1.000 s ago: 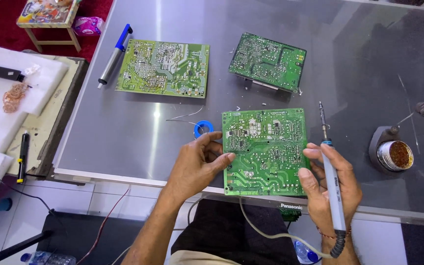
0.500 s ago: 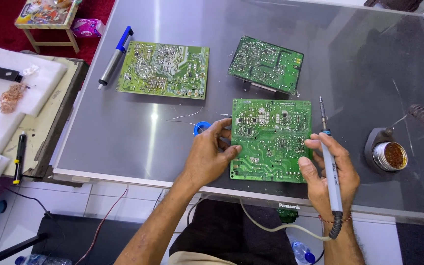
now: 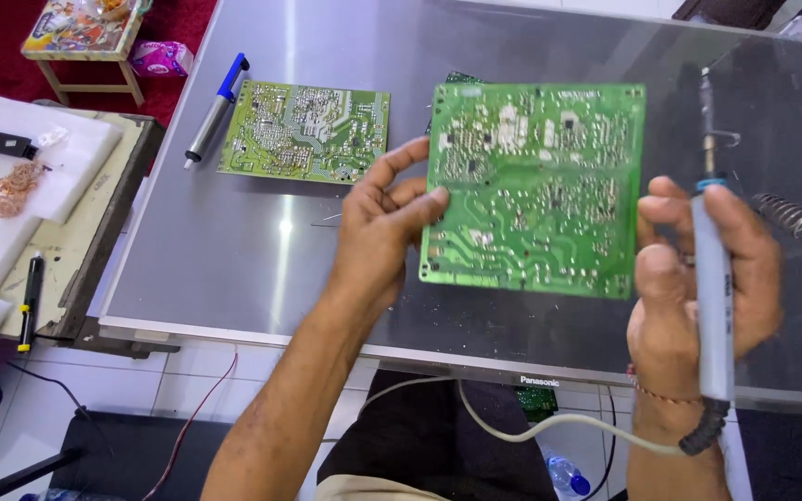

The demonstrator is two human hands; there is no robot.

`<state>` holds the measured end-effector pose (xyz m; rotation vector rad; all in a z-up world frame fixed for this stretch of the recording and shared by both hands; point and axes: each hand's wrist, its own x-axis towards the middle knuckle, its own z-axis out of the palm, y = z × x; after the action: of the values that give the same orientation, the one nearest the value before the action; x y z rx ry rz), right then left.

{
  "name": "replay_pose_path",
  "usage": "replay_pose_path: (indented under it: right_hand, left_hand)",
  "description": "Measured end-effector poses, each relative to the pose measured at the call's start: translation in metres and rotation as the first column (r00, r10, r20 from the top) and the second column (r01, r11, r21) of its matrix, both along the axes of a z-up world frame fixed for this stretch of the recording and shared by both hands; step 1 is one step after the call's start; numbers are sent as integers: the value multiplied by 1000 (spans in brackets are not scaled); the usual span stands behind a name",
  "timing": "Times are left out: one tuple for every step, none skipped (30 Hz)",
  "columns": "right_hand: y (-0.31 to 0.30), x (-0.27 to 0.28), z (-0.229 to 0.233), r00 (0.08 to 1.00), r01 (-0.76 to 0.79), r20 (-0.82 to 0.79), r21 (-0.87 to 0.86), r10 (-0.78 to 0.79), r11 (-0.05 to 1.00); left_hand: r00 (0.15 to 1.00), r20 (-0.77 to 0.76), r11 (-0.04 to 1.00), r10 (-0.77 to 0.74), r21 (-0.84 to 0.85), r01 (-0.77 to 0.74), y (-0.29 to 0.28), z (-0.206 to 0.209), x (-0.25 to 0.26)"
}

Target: Soldering components onto printed circuit boards and trimming excess wire leads with cutters.

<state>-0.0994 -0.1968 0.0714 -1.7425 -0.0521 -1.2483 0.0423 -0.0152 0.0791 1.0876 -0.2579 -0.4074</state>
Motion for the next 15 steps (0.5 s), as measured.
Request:
replay_pose_path:
  right_hand:
    - [-5,2,-3,1000,-1,6,-6,1,1000]
    - [-9,4,-6,998,60,25,23,-60,998]
    - [-13,6,-10,992,119,41,55,-122,991]
    - [-11,7,-14,992,117,44,53,-120,992]
    - [-9,8,-18,989,143,-29,-9,-143,990]
    - [-7,8,-22,980,163,-101,-71,-170,984]
    - [-13,10,-29,979,169,-98,-72,-176,983]
    - [-19,12,-36,954,164,-202,-270,-223,949]
    - [-25,13,-43,913,124,-297,-453,-281,883]
    - [-26,22,-46,912,126,-297,-452,-282,883]
    - [-27,29,-49,913,47,-321,-530,-251,847]
    - [-28,36,-51,910,-33,-349,-600,-223,800]
    - [-27,43,-50,912,-29,-343,-601,-225,799]
    - [-25,50,-48,893,-111,-418,-558,-163,823]
    - [-23,56,-47,866,-188,-489,-507,-102,841]
  left_hand:
    - [1000,6,1000,1,-6,-1,-1,3,8]
    - [998,-28,995,50,-83,-52,-2,6,17]
    - [993,-67,982,96,-155,-106,-2,8,26]
    - [993,-64,982,98,-157,-107,2,10,33]
    - [988,-69,973,141,-175,-152,6,13,40]
    - [980,-74,961,185,-193,-196,9,16,47]
    - [981,-71,963,179,-194,-190,12,17,53]
    - [975,-46,964,219,-143,-224,15,17,58]
    - [965,-20,960,263,-91,-263,19,18,63]
    - [965,-19,961,262,-91,-262,22,18,66]
    - [958,-26,957,285,-42,-286,24,20,69]
    - [951,-31,951,308,7,-308,25,21,71]
    - [951,-26,952,307,5,-307,30,2,81]
    - [953,-1,952,303,-47,-303,34,-16,91]
    - [955,25,951,297,-98,-293,38,-34,101]
